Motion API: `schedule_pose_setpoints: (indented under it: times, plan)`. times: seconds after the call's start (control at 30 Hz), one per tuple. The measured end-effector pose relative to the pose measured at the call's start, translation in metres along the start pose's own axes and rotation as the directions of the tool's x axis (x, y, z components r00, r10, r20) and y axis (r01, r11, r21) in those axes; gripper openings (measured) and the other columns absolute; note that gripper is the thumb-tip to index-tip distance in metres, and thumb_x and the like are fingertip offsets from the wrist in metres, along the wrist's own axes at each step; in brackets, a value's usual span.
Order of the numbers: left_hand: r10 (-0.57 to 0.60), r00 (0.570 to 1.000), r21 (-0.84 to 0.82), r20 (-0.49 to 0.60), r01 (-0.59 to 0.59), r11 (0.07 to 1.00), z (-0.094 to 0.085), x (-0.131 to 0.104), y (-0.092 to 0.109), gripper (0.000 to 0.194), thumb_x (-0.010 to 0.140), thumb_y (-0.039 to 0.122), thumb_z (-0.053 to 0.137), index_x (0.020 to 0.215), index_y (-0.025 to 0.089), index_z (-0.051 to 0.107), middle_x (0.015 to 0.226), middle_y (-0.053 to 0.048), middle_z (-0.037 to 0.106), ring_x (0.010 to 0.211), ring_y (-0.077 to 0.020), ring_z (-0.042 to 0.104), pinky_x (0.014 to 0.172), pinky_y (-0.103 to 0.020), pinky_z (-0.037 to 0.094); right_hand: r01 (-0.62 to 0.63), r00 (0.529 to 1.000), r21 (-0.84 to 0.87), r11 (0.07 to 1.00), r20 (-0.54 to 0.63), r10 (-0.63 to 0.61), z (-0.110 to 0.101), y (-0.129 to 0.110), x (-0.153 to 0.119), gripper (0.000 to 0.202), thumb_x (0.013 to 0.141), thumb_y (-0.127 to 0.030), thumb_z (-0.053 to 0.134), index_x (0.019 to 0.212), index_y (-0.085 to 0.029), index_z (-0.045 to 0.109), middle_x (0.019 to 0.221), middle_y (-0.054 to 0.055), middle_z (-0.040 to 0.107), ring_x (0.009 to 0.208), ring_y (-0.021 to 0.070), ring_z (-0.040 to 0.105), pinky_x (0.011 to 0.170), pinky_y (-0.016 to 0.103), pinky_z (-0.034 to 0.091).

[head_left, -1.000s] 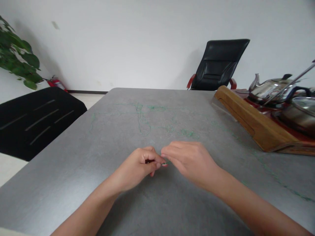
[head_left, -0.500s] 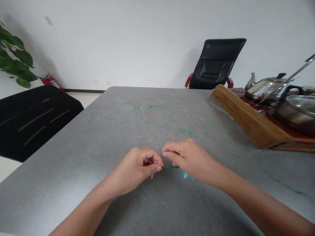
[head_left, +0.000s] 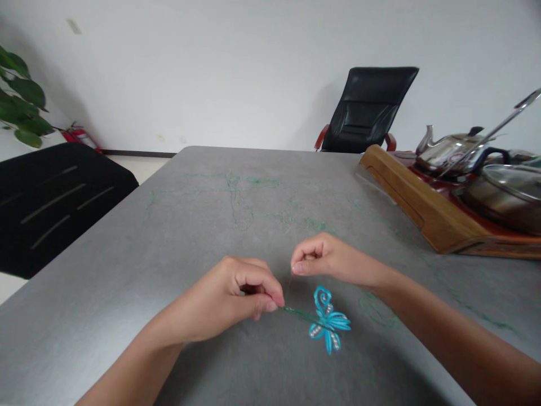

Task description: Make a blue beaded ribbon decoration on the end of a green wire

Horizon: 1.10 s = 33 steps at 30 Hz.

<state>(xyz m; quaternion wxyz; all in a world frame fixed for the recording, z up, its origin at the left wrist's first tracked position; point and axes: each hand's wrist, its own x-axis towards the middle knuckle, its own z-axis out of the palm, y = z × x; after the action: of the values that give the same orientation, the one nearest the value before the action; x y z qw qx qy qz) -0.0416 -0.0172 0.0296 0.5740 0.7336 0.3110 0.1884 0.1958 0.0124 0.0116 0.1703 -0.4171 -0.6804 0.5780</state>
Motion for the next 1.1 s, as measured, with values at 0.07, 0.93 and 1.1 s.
schedule_pose_setpoints:
  times: [0.07, 0.93, 1.1]
  plan:
    - [-0.009, 1.000, -0.073, -0.023, 0.007, 0.997, -0.002, -0.001, 0.002, 0.010, 0.083, 0.015, 0.062, 0.079, 0.014, 0.070, 0.074, 0.001, 0.059, 0.058, -0.0075, 0.053, 0.055, -0.019, 0.042, -0.019, 1.000, 0.119, 0.993, -0.020, 0.022, 0.005, 0.006, 0.002, 0.024, 0.072, -0.038, 0.070, 0.070, -0.014, 0.067, 0.064, -0.002, 0.057, 0.060, 0.0094, 0.045, 0.060, 0.024, 0.034]
    - [-0.189, 0.854, -0.362, -0.484, 0.001, 0.932, -0.005, 0.010, -0.010, 0.011, 0.074, 0.023, 0.072, 0.079, 0.014, 0.069, 0.054, 0.004, 0.059, 0.050, -0.0067, 0.048, 0.048, -0.018, 0.038, 0.095, 0.946, 0.040, 0.995, -0.316, -0.077, 0.090, 0.016, -0.035, 0.029, 0.091, -0.037, 0.051, 0.077, -0.017, 0.068, 0.059, -0.001, 0.053, 0.054, 0.0106, 0.045, 0.051, 0.024, 0.030]
    - [-0.185, 0.832, -0.291, -0.523, 0.030, 0.956, -0.002, 0.009, -0.009, 0.011, 0.075, 0.023, 0.071, 0.078, 0.013, 0.068, 0.055, 0.003, 0.059, 0.051, -0.0077, 0.051, 0.048, -0.018, 0.041, 0.215, 0.828, -0.790, 0.575, -0.165, -0.536, 0.081, -0.015, -0.054, 0.031, 0.087, -0.007, 0.038, 0.080, -0.017, 0.067, 0.056, 0.003, 0.058, 0.049, 0.0152, 0.049, 0.047, 0.030, 0.030]
